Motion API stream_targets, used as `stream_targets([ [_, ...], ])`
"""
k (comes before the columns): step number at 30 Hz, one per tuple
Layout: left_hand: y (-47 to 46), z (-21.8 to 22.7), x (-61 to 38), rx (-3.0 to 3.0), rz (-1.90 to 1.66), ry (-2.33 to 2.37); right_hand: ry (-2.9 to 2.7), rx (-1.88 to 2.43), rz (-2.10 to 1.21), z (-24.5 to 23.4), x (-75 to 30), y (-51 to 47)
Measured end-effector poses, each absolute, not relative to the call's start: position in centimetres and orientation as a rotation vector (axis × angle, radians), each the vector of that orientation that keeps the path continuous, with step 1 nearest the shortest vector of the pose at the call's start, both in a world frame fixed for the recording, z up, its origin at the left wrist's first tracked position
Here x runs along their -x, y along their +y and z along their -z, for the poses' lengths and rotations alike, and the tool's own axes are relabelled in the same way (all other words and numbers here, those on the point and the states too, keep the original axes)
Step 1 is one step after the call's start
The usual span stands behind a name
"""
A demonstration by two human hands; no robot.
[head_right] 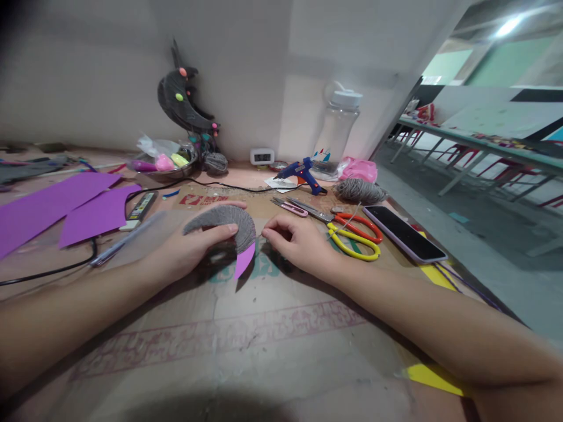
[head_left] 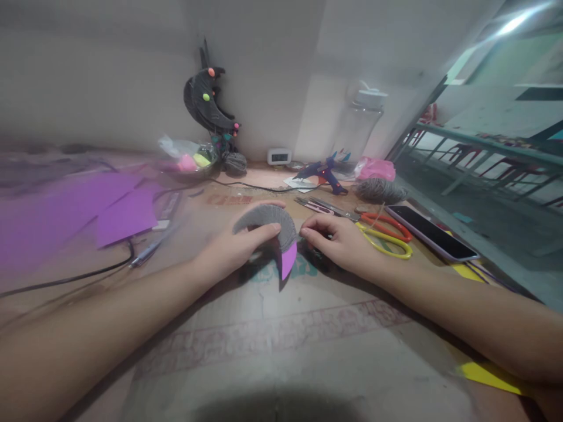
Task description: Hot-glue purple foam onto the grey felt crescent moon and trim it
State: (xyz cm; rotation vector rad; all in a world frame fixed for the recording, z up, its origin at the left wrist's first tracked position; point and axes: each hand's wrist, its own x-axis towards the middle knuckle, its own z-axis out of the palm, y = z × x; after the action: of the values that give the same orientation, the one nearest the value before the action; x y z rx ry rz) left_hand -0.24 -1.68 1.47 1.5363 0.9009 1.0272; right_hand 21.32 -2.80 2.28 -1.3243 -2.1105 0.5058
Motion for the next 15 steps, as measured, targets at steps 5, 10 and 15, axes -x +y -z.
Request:
stream_targets([
  [5, -1.63, -1.29, 0.31, -1.559, -1.051, 0.914, -2.191, 1.181, -0.428, -1.98, -21.66, -2.32],
  [10, -1.6, -1.08, 0.34, -1.562, -1.082, 0.915, -1.926, 1.166, -0.324, -1.96, -22.08, -2.5],
  [15, -1.56, -1.03, 0.3, -1.508, -1.033, 0.902, -1.739, 1.172, -0.873, -1.95, -21.64, -3.15],
])
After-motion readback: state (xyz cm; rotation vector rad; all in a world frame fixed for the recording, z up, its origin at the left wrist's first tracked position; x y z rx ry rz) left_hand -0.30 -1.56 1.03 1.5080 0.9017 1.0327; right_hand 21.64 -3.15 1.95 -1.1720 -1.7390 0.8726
